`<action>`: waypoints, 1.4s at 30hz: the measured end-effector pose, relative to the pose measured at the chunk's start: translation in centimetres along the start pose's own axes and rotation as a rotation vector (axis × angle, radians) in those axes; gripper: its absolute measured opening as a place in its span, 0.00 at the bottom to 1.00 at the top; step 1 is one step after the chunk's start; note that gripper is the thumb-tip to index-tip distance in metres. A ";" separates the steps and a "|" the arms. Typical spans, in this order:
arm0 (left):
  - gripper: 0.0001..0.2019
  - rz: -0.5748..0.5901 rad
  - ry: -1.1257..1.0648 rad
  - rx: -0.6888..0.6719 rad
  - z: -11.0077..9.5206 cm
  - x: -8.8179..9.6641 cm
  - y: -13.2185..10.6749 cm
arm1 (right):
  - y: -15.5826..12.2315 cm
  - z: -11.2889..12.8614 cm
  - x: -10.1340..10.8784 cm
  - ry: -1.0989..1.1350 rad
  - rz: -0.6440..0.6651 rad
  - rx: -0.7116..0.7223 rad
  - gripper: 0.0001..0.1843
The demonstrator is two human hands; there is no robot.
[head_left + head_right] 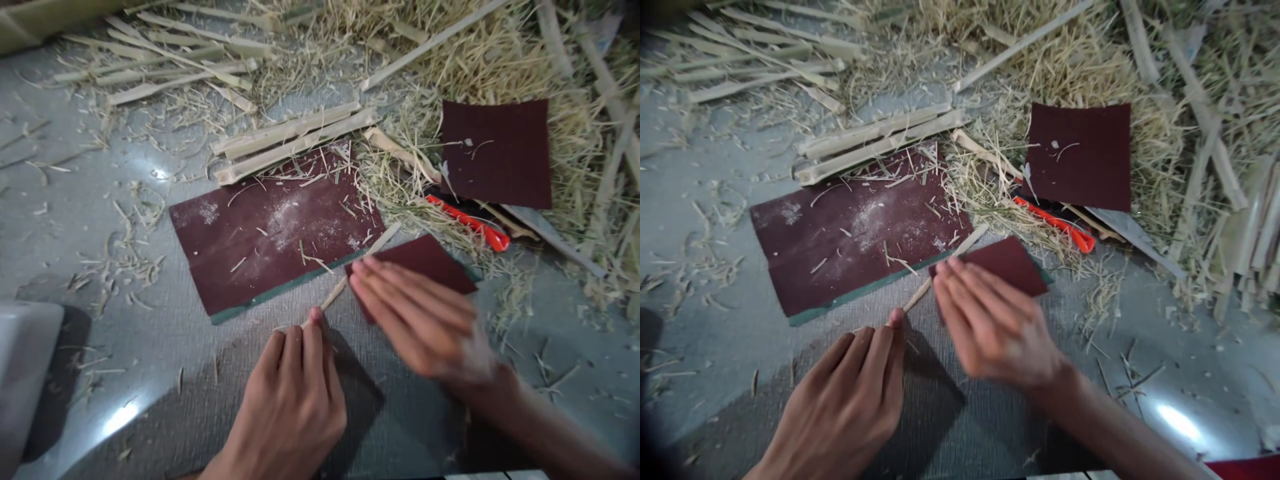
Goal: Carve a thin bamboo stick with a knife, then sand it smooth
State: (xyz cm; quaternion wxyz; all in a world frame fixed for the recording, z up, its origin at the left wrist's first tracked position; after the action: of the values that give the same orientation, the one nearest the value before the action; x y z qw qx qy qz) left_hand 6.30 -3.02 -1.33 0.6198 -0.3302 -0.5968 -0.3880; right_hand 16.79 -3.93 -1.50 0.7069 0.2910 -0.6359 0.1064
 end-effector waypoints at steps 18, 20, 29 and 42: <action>0.19 0.001 -0.021 -0.012 0.1 0.0 -0.6 | 0.7 0.1 -0.2 -0.005 -0.008 0.058 0.18; 0.18 0.005 -0.013 -0.020 0.1 0.0 -1.0 | 0.6 0.3 -0.2 -0.046 -0.004 0.017 0.20; 0.16 0.075 -0.053 -0.040 -0.2 -0.4 -2.4 | -0.3 0.7 -0.1 -0.021 -0.032 0.001 0.18; 0.21 0.098 -0.128 -0.025 0.2 -0.5 -3.1 | -0.1 -1.8 0.0 -0.030 0.007 -0.008 0.17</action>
State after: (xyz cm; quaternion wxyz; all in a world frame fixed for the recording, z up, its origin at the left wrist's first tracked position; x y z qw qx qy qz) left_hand 3.50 -4.32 -2.01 0.5945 -0.3909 -0.6136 -0.3426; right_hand 18.38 -3.01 -1.54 0.6981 0.2873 -0.6479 0.1021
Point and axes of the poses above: each hand's wrist, its own y-axis towards the middle knuckle, its own x-axis out of the back of the hand, z = x × y, the point moved 5 cm from there along y, towards the middle knuckle, and after that the axes turned 1 degree about z, right-handed, at the moved point
